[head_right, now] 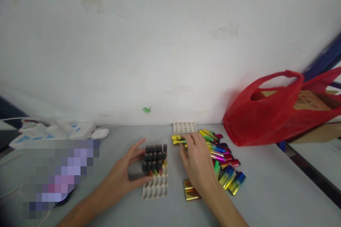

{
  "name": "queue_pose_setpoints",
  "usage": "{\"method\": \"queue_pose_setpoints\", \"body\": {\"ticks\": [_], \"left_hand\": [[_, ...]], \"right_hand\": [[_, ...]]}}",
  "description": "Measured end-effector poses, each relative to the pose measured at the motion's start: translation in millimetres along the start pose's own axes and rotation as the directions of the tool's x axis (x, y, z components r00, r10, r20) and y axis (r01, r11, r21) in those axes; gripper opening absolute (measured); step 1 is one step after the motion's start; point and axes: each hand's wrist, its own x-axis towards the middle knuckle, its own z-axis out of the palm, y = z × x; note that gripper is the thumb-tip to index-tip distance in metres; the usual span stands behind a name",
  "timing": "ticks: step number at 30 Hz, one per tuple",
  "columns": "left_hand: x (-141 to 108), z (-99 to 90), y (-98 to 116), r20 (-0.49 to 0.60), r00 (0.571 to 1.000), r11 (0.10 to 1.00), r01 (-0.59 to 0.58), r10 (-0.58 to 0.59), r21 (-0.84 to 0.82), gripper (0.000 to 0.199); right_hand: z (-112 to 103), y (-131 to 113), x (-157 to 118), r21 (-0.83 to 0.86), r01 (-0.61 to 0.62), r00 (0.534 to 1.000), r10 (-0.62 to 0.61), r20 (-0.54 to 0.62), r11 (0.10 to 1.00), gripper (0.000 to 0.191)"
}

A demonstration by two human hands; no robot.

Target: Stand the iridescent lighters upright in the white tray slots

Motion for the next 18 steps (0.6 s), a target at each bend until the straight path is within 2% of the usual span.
{"method": "queue_pose_setpoints", "body": {"ticks": [3, 8, 12, 18], "left_hand": [[-1, -0.1, 1, -0.001, 1.0, 1.0, 0.006, -0.006, 0.008, 0.108], [-1, 0.0, 0, 0.008, 1.0, 1.0, -0.017, 0.017, 0.005, 0.107], [-1, -0.1, -2, 0.008, 1.0, 1.0, -0.011, 0.011, 0.016, 0.109], [-1, -0.1, 2, 0.009, 1.0, 1.0, -0.013, 0.013, 0.004, 0.106]], "right_hand": [[6, 7, -1, -0.228, 0.007, 1.0, 0.0, 0.027, 0.974, 0.03], [10, 14, -6, -0.473, -0.057, 0.998, 0.054, -0.022, 0.879, 0.02], [13, 18, -8, -0.559, -0.079, 0.997, 0.06, -0.052, 0.826, 0.017], [14, 17, -8, -0.549, -0.113, 0.993, 0.12, -0.023, 0.828, 0.022]]}}
